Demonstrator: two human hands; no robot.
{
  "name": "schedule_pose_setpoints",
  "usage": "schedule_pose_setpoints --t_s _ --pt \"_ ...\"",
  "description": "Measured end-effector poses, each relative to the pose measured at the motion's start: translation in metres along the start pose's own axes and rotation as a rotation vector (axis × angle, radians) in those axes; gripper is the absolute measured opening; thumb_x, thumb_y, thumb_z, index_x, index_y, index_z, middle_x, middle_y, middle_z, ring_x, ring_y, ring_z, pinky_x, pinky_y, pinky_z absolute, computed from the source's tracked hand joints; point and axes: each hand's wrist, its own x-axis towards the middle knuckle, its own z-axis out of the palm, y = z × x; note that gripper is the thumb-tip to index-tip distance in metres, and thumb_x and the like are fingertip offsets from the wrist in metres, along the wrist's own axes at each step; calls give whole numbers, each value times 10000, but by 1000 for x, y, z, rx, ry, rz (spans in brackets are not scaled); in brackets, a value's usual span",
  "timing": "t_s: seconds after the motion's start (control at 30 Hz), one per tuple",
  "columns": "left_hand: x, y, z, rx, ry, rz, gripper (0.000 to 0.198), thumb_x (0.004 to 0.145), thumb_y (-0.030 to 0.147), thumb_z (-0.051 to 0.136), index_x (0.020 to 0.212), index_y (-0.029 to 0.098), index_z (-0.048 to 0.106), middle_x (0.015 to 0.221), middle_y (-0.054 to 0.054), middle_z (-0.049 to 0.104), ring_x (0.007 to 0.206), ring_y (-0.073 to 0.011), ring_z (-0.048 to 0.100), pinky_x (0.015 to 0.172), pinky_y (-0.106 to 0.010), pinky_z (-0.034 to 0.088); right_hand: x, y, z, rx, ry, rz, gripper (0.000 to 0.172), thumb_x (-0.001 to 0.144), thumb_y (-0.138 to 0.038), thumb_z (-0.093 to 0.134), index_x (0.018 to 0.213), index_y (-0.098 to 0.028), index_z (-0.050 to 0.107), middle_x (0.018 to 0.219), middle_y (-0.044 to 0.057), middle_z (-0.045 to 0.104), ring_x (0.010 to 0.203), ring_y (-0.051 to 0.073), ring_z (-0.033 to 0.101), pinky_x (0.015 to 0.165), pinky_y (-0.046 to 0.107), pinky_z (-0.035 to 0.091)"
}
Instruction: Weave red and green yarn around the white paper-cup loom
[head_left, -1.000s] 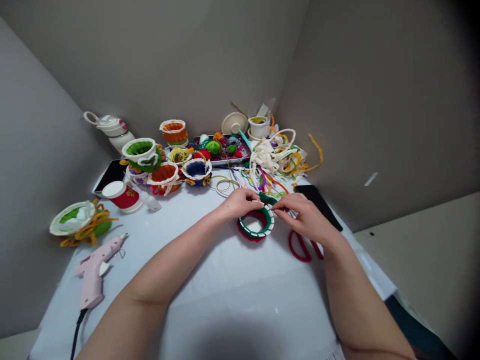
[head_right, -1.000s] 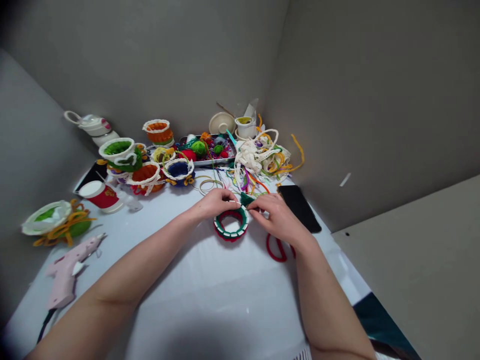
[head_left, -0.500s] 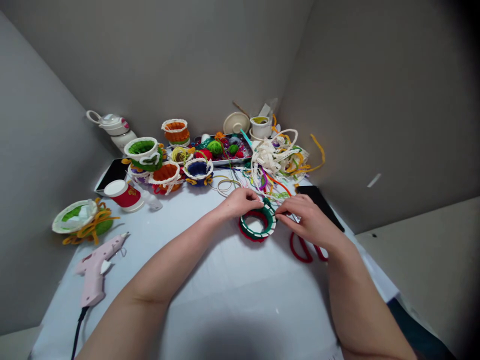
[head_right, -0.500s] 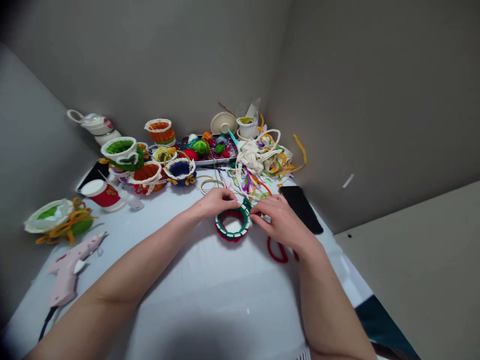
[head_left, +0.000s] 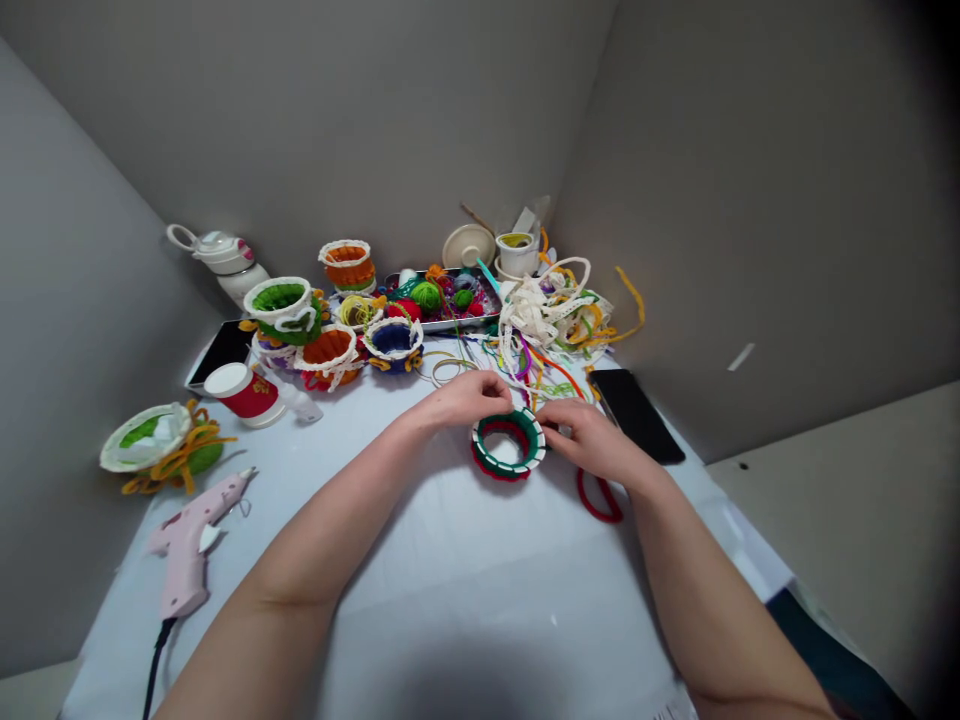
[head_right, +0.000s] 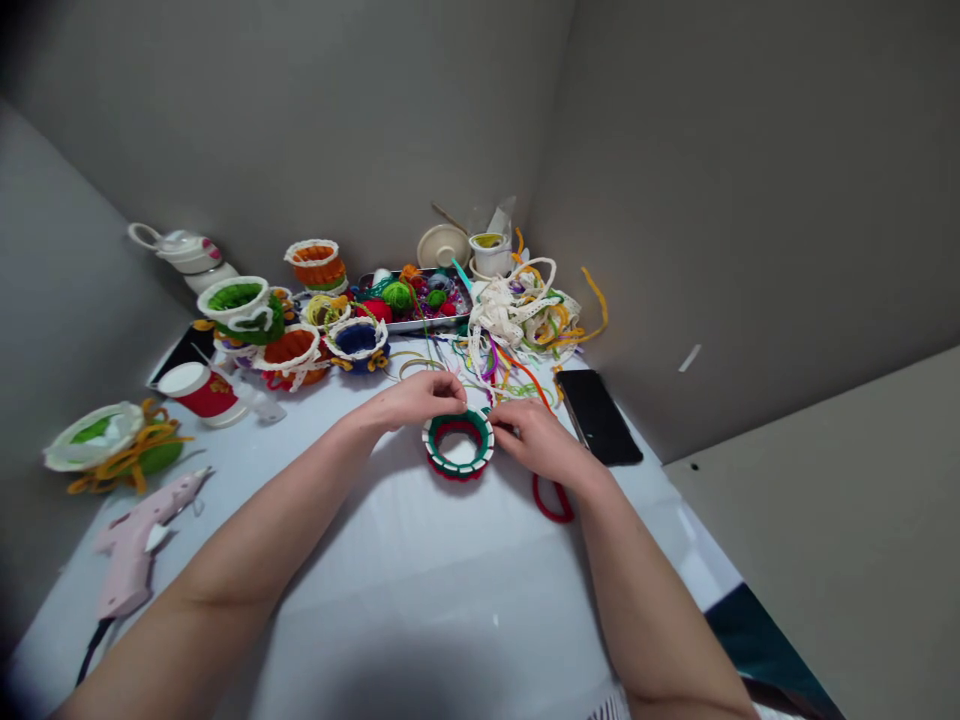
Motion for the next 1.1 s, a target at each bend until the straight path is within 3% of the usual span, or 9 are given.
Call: schedule_pose_setpoints --t_s 0.17,0.47,0.73,1.0,1.1 --pt "1 1 11 9 -9 70 251 733 373 629 792 135 681 802 -30 674 748 -128 579 693 -228 443 2 1 5 -11 32 12 181 889 -181 500 812 -176 664 707 31 640 663 155 544 659 277 405" --pt "10 -13 17 -63 137 -9 266 701 389 650 708 122 654 672 -7 620 611 -103 524 599 -234 413 -4 -2 -13 19 -26 10 187 920 -250 521 877 -198 695 773 40 699 709 166 603 687 291 436" --pt "10 -14 16 -16 145 -24 294 705 420 643 710 127 653 655 0 607 589 -99 495 575 -239 387 -10 -11 -16 -67 122 -8 156 930 -267 521 849 -212 642 789 30 685 764 178 607 807 347 392" --pt "9 -15 16 -34 134 -17 300 710 423 640 720 123 651 675 -10 619 611 -109 522 595 -244 403 -12 -1 -12 -159 150 14 158 936 -256 513 946 -224 666 884 46 724 839 200 640 887 401 362" --pt "9 -16 15 -32 134 -20 307 714 429 638 725 123 656 675 -12 624 607 -109 521 587 -243 401 -14 3 -12 -163 94 31 184 926 -234 520 998 -243 690 919 46 738 870 210 650 870 396 372"
